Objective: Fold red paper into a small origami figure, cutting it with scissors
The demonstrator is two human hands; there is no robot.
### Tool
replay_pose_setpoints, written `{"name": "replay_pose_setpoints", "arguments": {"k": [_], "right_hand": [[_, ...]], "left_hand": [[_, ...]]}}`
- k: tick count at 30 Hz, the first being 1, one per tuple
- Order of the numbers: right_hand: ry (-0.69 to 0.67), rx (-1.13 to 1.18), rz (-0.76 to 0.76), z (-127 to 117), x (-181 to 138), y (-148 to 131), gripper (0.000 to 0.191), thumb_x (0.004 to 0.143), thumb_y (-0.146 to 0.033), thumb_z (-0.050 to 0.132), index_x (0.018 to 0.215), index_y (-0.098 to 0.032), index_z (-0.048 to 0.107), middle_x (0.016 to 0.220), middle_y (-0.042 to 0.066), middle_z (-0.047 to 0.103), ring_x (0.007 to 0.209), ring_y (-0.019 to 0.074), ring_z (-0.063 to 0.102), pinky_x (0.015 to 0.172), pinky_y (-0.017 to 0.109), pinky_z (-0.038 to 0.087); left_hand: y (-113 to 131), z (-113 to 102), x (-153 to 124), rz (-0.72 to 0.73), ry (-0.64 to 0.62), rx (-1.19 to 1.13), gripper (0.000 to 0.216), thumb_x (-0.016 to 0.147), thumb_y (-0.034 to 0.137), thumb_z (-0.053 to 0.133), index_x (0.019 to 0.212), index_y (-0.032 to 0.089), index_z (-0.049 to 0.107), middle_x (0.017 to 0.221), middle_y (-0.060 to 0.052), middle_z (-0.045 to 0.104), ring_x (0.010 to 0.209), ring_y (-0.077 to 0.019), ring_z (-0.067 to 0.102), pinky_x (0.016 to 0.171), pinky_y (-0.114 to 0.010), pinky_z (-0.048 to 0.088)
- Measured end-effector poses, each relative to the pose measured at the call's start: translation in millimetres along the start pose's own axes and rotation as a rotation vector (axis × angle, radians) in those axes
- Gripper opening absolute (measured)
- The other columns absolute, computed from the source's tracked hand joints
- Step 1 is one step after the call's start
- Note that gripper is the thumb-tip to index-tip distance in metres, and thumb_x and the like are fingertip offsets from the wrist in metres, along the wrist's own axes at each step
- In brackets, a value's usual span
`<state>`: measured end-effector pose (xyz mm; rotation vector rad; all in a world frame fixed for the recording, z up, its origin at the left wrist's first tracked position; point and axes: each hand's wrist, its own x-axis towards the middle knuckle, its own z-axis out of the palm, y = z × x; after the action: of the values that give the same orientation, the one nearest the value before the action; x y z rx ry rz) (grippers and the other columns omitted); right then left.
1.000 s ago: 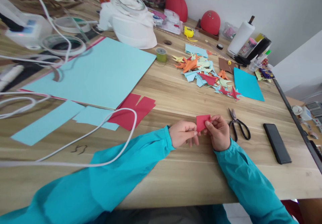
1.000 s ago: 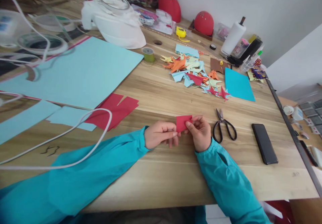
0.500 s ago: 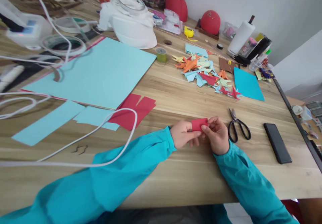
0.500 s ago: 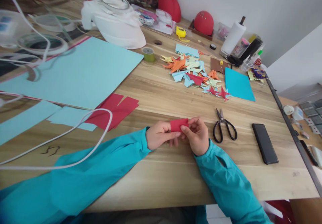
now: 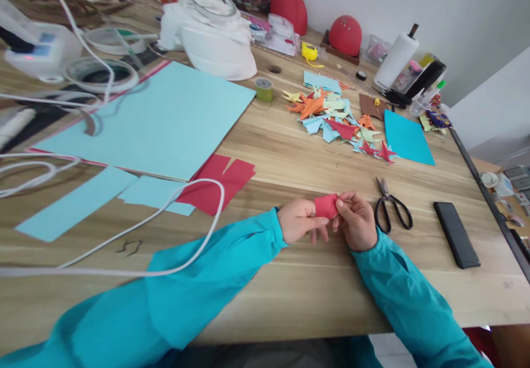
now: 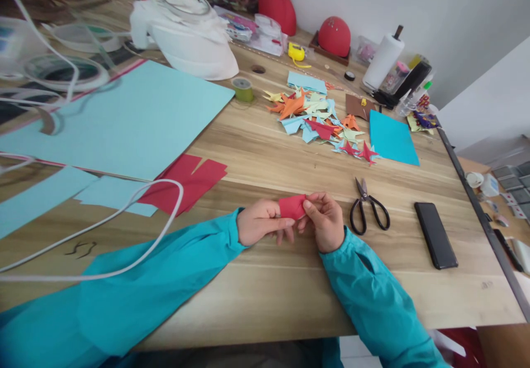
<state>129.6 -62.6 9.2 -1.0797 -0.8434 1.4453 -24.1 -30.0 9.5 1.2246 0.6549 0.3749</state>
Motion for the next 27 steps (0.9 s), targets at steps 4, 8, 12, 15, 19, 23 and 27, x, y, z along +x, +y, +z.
{"name": "replay_pose_setpoints", "arguments": {"k": [4, 8, 12, 15, 19, 23, 27], "right_hand": [[-0.015, -0.01, -0.03, -2.3, 0.2, 0.5, 0.031, 0.07, -0.034, 0.072, 0.085, -0.019, 0.049, 0.047, -0.006, 0.061, 0.034, 0.0085, 0.053, 0.033, 0.016, 0.043], [-0.04, -0.017, -0.086, -3.4, 0.0, -0.5, 0.034, 0.068, -0.03, 0.074, 0.091, -0.02, 0.049, 0.056, -0.005, 0.064, 0.039, 0.009, 0.056, 0.039, 0.018, 0.046], [-0.053, -0.053, -0.148, -2.1, -1.0, 0.8, 0.043, 0.059, -0.02, 0.08, 0.091, -0.019, 0.052, 0.068, -0.002, 0.068, 0.05, 0.0094, 0.06, 0.048, 0.019, 0.049], [-0.017, -0.109, -0.161, 0.2, -2.0, 1.3, 0.038, 0.056, -0.021, 0.081, 0.085, -0.018, 0.057, 0.072, -0.001, 0.067, 0.057, 0.0099, 0.06, 0.052, 0.021, 0.05], [-0.027, -0.222, -0.136, 3.0, -3.5, -1.8, 0.025, 0.061, -0.028, 0.078, 0.067, -0.016, 0.057, 0.057, -0.003, 0.06, 0.045, 0.007, 0.051, 0.042, 0.018, 0.042], [-0.061, -0.289, -0.115, 2.5, -5.1, -3.5, 0.025, 0.067, -0.032, 0.073, 0.059, -0.015, 0.055, 0.048, -0.004, 0.057, 0.037, 0.0058, 0.045, 0.036, 0.018, 0.035], [-0.068, -0.212, -0.106, -1.1, -5.0, 0.4, 0.028, 0.071, -0.033, 0.07, 0.056, -0.015, 0.056, 0.048, -0.002, 0.058, 0.037, 0.006, 0.047, 0.036, 0.018, 0.035]], "left_hand": [[-1.7, 1.2, 3.6, -0.036, 0.012, -0.008, 0.024, 0.074, 0.035, 0.059, 0.071, 0.011, 0.058, 0.058, -0.004, 0.067, 0.04, -0.0092, 0.054, 0.039, -0.019, 0.027], [-0.9, 2.9, 3.3, -0.046, 0.079, -0.02, 0.025, 0.073, 0.036, 0.059, 0.069, 0.011, 0.057, 0.057, -0.004, 0.067, 0.04, -0.0095, 0.054, 0.039, -0.019, 0.028], [2.0, 4.8, 0.9, -0.038, 0.124, -0.028, 0.028, 0.072, 0.039, 0.059, 0.07, 0.011, 0.06, 0.055, -0.004, 0.066, 0.039, -0.0099, 0.055, 0.038, -0.019, 0.028], [2.5, 5.9, 1.1, -0.027, 0.141, -0.024, 0.033, 0.072, 0.043, 0.059, 0.068, 0.011, 0.06, 0.056, -0.004, 0.066, 0.039, -0.0097, 0.054, 0.038, -0.019, 0.027], [-0.3, 6.4, 2.7, -0.025, 0.134, -0.052, 0.031, 0.071, 0.042, 0.061, 0.065, 0.011, 0.061, 0.055, -0.004, 0.065, 0.039, -0.0095, 0.053, 0.038, -0.019, 0.028], [-3.1, 4.8, 3.0, -0.026, 0.106, -0.034, 0.026, 0.072, 0.036, 0.061, 0.069, 0.01, 0.063, 0.056, -0.004, 0.066, 0.04, -0.01, 0.054, 0.04, -0.02, 0.029], [-3.0, 2.5, 2.6, -0.026, 0.074, -0.03, 0.024, 0.072, 0.034, 0.061, 0.07, 0.01, 0.063, 0.057, -0.005, 0.067, 0.04, -0.01, 0.054, 0.04, -0.02, 0.028]]}}
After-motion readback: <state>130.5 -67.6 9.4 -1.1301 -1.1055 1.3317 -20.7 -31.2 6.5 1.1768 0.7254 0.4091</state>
